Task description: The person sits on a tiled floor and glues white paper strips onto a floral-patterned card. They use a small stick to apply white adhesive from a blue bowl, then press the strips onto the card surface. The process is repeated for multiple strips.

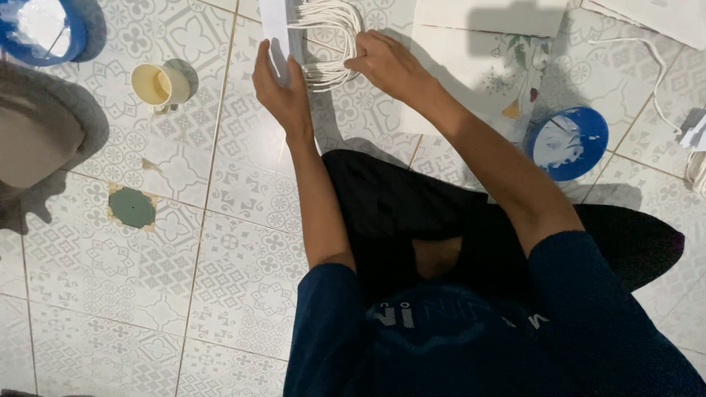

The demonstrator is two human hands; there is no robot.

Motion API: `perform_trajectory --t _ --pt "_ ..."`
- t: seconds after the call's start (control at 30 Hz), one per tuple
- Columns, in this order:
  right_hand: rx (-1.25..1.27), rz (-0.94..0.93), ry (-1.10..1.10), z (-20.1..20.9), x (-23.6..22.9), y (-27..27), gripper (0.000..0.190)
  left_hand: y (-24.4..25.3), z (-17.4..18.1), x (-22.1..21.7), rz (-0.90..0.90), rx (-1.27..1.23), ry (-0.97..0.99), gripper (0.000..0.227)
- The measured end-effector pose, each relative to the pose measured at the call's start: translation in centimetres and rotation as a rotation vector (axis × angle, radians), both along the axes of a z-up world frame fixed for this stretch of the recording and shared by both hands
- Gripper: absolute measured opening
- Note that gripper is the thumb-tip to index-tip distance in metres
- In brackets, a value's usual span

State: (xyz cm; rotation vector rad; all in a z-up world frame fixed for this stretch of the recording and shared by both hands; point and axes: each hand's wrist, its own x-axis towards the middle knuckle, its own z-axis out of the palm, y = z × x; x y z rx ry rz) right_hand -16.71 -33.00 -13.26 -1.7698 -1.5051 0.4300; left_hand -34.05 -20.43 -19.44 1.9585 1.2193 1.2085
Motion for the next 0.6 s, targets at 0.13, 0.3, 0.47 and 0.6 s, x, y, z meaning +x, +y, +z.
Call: perform_trajectory --t 0.13,0.3,0.47,0.6 --pt "0.234 0.091 -0.332 1.0 0.2 0.0 0.009 -0.3 1.8 -0.2 -0.036 0.009 -0.073 0.048" --pt "0.221 0.261 -0.548 0.7 1.1 -1.6 0.017 -0.4 2.8 0.2 -0.24 0.107 -0.082 0.052" --pt "0.154 0.211 -0.516 0.1 -0.2 -6.9 0.019 -2.7 4.8 2.7 -0.446 0.129 0.035 0.048" --pt "0.148 0.099 -0.44 -0.7 -0.8 -12.8 0.016 -6.7 4.7 6.4 -0.669 0.077 0.16 0.057"
